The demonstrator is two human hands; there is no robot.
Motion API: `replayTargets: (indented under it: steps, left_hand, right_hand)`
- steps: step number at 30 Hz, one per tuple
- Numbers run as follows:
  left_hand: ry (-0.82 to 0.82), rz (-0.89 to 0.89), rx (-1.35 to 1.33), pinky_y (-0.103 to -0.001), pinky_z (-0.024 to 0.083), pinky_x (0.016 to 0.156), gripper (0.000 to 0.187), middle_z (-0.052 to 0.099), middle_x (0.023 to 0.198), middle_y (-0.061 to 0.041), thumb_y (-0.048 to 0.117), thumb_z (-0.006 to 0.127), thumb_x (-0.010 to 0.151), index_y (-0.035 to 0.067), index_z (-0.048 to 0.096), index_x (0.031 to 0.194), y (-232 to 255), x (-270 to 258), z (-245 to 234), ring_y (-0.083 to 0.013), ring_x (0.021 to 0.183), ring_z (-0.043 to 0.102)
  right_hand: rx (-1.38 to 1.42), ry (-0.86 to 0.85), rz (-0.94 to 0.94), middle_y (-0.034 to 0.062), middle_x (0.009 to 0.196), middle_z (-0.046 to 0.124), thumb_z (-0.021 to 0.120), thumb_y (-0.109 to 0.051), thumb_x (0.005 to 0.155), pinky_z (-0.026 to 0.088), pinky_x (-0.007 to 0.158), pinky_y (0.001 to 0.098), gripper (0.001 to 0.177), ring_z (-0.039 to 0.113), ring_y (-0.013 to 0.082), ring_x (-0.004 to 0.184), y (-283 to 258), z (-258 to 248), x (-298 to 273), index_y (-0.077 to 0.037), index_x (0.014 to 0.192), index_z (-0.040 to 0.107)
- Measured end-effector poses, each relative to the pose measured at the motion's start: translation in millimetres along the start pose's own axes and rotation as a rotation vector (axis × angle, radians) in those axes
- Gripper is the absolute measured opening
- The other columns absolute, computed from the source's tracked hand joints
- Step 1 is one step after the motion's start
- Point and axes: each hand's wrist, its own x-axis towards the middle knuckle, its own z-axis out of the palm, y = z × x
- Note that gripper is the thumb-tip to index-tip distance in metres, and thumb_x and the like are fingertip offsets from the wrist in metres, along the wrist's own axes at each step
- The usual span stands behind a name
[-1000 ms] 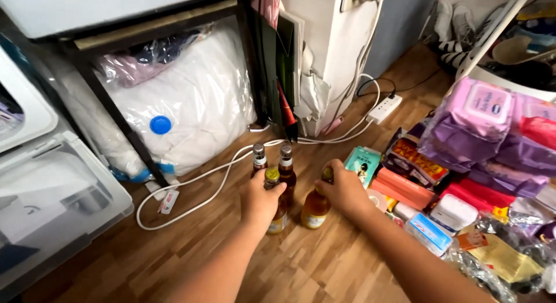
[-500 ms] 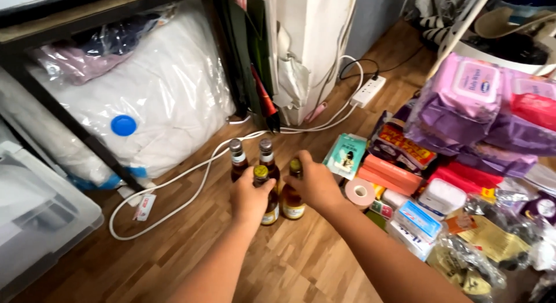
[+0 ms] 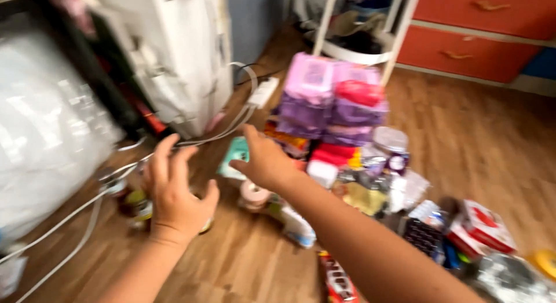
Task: Organizing and putting away various snacks, cans, and beverages into a shelf and refrigerator.
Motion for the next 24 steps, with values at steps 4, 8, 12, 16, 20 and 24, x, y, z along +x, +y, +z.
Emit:
replayTargets:
  steps: [4,8,12,16,20,24]
  left_hand:
    - [-0.014,0.202,-0.204,-0.055,0.034,0.115,0.059,0.048,0.147,-0.019,0.014,0.078,0.068,0.006,0.059,0.123,92,16,40,-0.043,0.134,0.044]
    - [-0.093,0.289,-0.448,-0.052,0.039,0.109,0.047,0.056,0.137,-0.015,0.01,0.076,0.071,0.006,0.062,0.116,178,24,90,-0.0395,0.126,0.052]
    - [-0.168,0.255,-0.64,-0.046,0.047,0.102,0.032,0.063,0.123,-0.014,0.008,0.074,0.078,0.003,0.063,0.108,251,15,162,-0.0375,0.118,0.059]
    - [-0.244,0.184,-0.694,-0.044,0.05,0.098,0.026,0.066,0.11,-0.015,0.01,0.076,0.078,0.004,0.064,0.1,313,-5,243,-0.0368,0.11,0.063]
    - [-0.439,-0.057,-0.715,-0.042,0.054,0.082,0.02,0.071,0.094,-0.014,0.016,0.079,0.076,0.005,0.069,0.09,371,-40,308,-0.0323,0.092,0.068]
    - [-0.695,-0.254,-0.805,-0.038,0.057,0.076,0.02,0.075,0.088,-0.01,0.024,0.077,0.078,0.006,0.073,0.086,421,-59,338,-0.0256,0.082,0.073]
  right_hand:
    - [0.014,-0.033,0.141,0.0276,0.117,0.07,0.079,-0.026,0.079,0.055,0.096,0.0442,0.07,0.069,0.0403,0.111,27,-113,-32,-0.006,0.141,0.051]
    - [-0.114,-0.004,0.216,0.0209,0.119,0.071,0.079,-0.027,0.081,0.056,0.091,0.0433,0.057,0.072,0.0354,0.108,79,-214,-84,-0.008,0.131,0.06]
    - [-0.206,-0.066,0.591,0.0174,0.118,0.072,0.076,-0.032,0.083,0.058,0.087,0.0434,0.053,0.073,0.0326,0.105,145,-299,-152,-0.014,0.131,0.063]
    - [-0.297,-0.04,0.599,0.016,0.116,0.074,0.079,-0.035,0.082,0.056,0.088,0.041,0.052,0.071,0.0294,0.106,264,-350,-218,-0.01,0.126,0.067]
    - [-0.14,-0.12,0.929,0.013,0.116,0.075,0.078,-0.038,0.082,0.063,0.075,0.0369,0.051,0.074,0.0255,0.093,309,-380,-257,-0.009,0.124,0.069]
    - [-0.083,-0.164,1.085,0.0103,0.116,0.074,0.077,-0.039,0.082,0.064,0.072,0.0347,0.052,0.075,0.0237,0.088,347,-400,-283,-0.01,0.124,0.07]
